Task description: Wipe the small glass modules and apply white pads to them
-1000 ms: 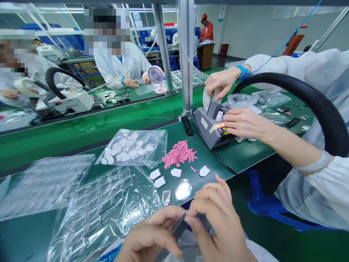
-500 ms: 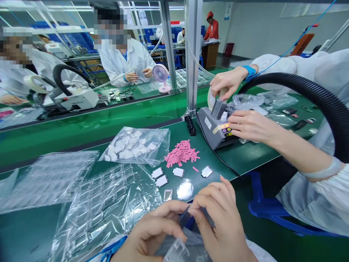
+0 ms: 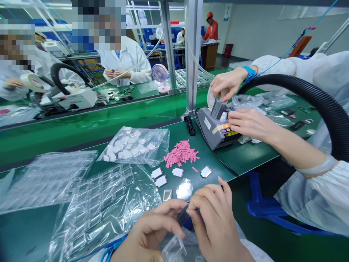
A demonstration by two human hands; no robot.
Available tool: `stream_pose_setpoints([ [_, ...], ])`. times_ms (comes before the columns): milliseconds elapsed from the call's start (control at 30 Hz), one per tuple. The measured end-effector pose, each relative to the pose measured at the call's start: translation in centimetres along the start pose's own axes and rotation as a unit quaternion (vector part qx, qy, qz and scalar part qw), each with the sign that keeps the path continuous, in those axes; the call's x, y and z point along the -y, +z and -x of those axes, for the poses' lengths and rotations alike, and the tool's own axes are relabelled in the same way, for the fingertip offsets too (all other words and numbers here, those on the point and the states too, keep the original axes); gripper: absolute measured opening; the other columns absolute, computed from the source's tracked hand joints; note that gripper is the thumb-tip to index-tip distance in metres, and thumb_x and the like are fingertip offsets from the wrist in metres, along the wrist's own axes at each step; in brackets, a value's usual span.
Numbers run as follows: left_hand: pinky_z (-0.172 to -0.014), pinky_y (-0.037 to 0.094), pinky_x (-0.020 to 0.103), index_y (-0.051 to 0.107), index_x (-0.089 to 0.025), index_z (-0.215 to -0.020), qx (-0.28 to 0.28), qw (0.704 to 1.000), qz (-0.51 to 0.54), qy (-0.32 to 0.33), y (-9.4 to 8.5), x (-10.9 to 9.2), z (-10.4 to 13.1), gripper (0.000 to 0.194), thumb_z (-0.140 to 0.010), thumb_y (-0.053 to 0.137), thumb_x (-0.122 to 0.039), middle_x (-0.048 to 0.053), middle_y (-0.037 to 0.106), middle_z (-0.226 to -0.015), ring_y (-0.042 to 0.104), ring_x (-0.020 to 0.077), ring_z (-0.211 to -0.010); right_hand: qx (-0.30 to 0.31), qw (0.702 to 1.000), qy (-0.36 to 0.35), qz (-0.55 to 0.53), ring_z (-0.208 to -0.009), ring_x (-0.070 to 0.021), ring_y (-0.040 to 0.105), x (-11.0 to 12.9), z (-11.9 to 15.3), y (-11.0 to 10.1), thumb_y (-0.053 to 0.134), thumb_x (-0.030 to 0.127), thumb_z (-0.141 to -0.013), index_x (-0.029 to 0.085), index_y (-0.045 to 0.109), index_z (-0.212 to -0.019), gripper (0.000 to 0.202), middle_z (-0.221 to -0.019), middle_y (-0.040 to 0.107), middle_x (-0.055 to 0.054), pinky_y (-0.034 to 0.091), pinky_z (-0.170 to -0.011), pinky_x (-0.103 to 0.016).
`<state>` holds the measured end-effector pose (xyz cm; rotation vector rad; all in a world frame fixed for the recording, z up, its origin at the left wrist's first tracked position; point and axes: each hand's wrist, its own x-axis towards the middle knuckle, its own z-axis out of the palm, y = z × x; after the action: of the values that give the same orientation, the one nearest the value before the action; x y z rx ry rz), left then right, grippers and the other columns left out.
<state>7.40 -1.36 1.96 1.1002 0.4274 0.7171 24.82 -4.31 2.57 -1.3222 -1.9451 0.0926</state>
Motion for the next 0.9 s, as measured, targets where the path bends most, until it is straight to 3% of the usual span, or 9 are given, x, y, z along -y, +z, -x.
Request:
stream_pose_setpoints([
  [133, -0.104, 0.031, 0.037, 0.074, -0.027, -0.089, -0.023, 0.997, 0.074, -0.010, -0.1, -0.1, -0.3, 0.033, -0.060, 0.077, -0.043, 0.006, 0.051, -0.120, 0.049, 0.0231, -0.113, 0.014, 0.999, -0.017, -0.027, -0.075, -0.0167, 0.047, 0.1, -0.2, 0.1, 0.040, 0.014, -0.088, 0.021, 0.042, -0.078, 0.013, -0.072, 0.050, 0.001, 0.020, -0.098, -0.043],
  [300, -0.103, 0.032, 0.039, 0.074, -0.026, -0.088, -0.023, 0.994, 0.103, -0.019, 0.1, -0.5, -0.1, 0.031, -0.062, 0.076, -0.043, 0.007, 0.050, -0.120, 0.049, 0.0231, -0.112, -0.032, 0.998, 0.020, -0.052, -0.075, -0.0165, 0.048, 0.0, -0.3, 0.1, 0.045, 0.015, -0.089, 0.022, 0.045, -0.079, 0.012, -0.071, 0.050, 0.002, 0.022, -0.099, -0.042],
  [533, -0.103, 0.032, 0.043, 0.074, -0.028, -0.092, 0.000, 0.998, 0.047, 0.029, 0.0, 0.4, 0.1, 0.032, -0.063, 0.075, -0.042, 0.008, 0.053, -0.117, 0.048, 0.0277, -0.115, -0.040, 0.998, 0.028, -0.047, -0.076, -0.0171, 0.050, -0.1, -0.3, 0.1, 0.048, 0.014, -0.088, 0.023, 0.049, -0.079, 0.012, -0.070, 0.054, 0.002, 0.021, -0.100, -0.043],
  [900, -0.103, 0.035, 0.041, 0.072, -0.030, -0.096, -0.011, 0.999, -0.024, 0.029, 0.0, 0.4, 0.4, 0.034, -0.063, 0.076, -0.036, 0.007, 0.050, -0.119, 0.050, 0.0267, -0.114, -0.030, 0.998, 0.032, -0.041, -0.075, -0.0164, 0.052, -0.4, -0.2, -0.2, 0.049, 0.014, -0.087, 0.023, 0.051, -0.077, 0.014, -0.070, 0.056, 0.003, 0.024, -0.099, -0.043],
])
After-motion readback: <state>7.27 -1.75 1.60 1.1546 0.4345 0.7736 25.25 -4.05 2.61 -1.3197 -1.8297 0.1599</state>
